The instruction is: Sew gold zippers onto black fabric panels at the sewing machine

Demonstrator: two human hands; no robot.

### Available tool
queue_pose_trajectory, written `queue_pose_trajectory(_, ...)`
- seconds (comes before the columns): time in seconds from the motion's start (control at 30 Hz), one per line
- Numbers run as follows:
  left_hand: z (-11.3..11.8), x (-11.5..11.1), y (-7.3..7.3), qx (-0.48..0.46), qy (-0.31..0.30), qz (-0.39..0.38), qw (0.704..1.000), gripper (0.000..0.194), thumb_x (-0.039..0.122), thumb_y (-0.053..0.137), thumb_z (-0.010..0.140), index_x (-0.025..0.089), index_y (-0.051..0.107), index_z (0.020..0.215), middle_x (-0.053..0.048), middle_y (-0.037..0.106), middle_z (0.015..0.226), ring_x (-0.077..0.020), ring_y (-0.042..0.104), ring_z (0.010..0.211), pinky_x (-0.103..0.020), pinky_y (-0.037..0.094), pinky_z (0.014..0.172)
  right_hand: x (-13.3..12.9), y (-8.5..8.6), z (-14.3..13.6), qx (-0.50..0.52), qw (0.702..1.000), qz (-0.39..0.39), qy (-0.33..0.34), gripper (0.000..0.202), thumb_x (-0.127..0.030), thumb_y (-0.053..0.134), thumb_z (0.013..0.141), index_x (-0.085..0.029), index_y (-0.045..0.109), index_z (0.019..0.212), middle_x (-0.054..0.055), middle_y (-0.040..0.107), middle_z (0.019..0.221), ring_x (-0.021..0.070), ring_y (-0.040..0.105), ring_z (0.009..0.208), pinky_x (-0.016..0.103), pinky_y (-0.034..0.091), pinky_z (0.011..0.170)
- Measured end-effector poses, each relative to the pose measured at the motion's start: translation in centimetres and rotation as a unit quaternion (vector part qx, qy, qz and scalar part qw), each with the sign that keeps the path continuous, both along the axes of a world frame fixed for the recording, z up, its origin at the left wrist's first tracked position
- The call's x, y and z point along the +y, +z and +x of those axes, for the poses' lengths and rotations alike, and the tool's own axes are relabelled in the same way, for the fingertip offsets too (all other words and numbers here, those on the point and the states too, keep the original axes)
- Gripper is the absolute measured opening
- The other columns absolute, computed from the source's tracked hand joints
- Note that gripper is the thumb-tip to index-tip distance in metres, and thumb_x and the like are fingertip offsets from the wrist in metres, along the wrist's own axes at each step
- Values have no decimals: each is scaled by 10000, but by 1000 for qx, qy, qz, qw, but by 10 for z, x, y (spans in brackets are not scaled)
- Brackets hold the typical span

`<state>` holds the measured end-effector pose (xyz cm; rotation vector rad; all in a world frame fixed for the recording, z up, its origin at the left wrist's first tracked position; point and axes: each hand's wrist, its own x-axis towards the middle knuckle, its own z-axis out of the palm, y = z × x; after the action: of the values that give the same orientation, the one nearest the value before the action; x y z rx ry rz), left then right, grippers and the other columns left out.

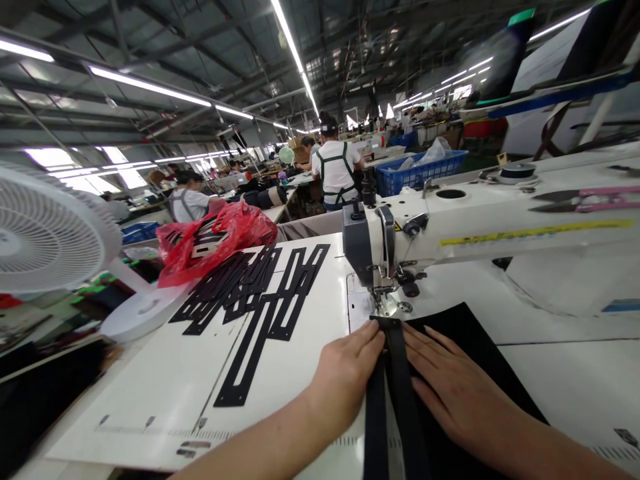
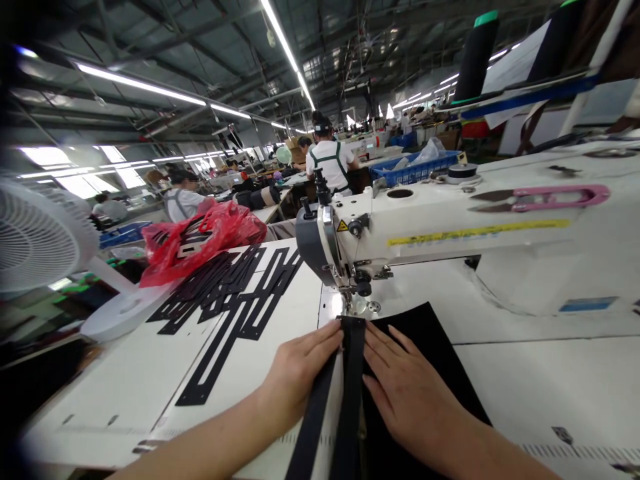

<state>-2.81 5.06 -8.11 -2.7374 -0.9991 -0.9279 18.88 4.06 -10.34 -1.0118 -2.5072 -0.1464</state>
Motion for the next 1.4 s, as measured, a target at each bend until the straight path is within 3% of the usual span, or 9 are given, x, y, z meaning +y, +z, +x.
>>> queue_pose_trajectory(0.13, 20, 4, -9, 85, 16, 18, 996, 254, 95, 389, 920, 58, 587, 1075, -184, 644, 1101, -241, 629, 1024, -366, 531, 896, 0, 0, 0, 4, 1000, 13, 1, 583, -146, 446, 820, -156, 344, 1394, 114, 438, 1376, 228, 397, 1272, 452, 375, 1018)
queue_pose_trajectory(0.33, 18, 3, -12, 106, 41, 34, 993, 304, 100, 335, 933, 34, 559, 1127, -201, 622, 1120, -252, 602, 1066, -365, 532, 899, -1, 1, -5, 25, 999, -5, -24, 603, -233, 452, 866, -217, 255, 1436, 67, 435, 1385, 238, 441, 1236, 454, 397, 983)
queue_pose_trajectory(0.43, 18, 2, -12, 124, 46, 43, 990, 336, 93, 296, 937, 29, 534, 1166, -205, 599, 1164, -250, 589, 1088, -340, 540, 886, -1, 5, -9, 31, 999, -16, -24, 592, -248, 453, 862, -258, 280, 1427, 53, 426, 1393, 259, 441, 1233, 474, 389, 980)
queue_pose_trajectory(0.7, 5, 9, -20, 154, 24, 78, 985, 340, 138, 318, 934, 133, 540, 1192, -134, 623, 1155, -222, 623, 1020, -285, 563, 816, -1, 4, -12, 53, 997, -35, -37, 552, -325, 472, 852, -239, 369, 1387, 76, 485, 1343, 290, 471, 1202, 500, 405, 946)
queue_pose_trajectory(1.0, 4, 11, -19, 210, 24, 99, 972, 301, 108, 347, 889, 126, 563, 1097, -124, 645, 1122, -233, 639, 971, -297, 564, 762, -3, 8, -13, 55, 994, -91, -40, 507, -322, 427, 884, -191, 402, 1373, 100, 446, 1371, 286, 432, 1239, 497, 363, 1002)
queue_pose_trajectory(1.1, 7, 10, -26, 178, 38, 107, 977, 314, 78, 319, 887, 103, 539, 1110, -151, 630, 1143, -253, 630, 987, -340, 558, 766, -3, 10, -11, 64, 995, -64, -33, 492, -284, 435, 878, -177, 425, 1358, 98, 431, 1381, 279, 409, 1258, 472, 366, 1016)
queue_pose_trajectory(1.2, 10, 7, -30, 113, 66, 57, 990, 370, 64, 288, 890, 78, 456, 1219, -176, 610, 1164, -259, 599, 1043, -382, 544, 791, -4, 9, -10, 48, 998, -26, -27, 504, -223, 439, 863, -195, 413, 1365, 69, 406, 1401, 260, 386, 1275, 430, 375, 1022)
queue_pose_trajectory(1.3, 13, 4, -25, 76, 54, -23, 995, 389, 48, 317, 877, 66, 410, 1255, -188, 601, 1174, -238, 590, 1063, -393, 529, 816, -3, 4, -8, 6, 1000, 17, -23, 567, -161, 438, 830, -165, 357, 1392, 78, 385, 1413, 255, 370, 1285, 420, 395, 1009)
queue_pose_trajectory(1.4, 15, 6, -18, 19, 24, -39, 999, 306, 42, 343, 884, 106, 491, 1143, -158, 632, 1141, -215, 620, 1019, -401, 516, 818, -1, -2, -6, -28, 998, 58, -21, 627, -123, 434, 798, -113, 300, 1411, 106, 378, 1413, 250, 364, 1289, 411, 427, 982)
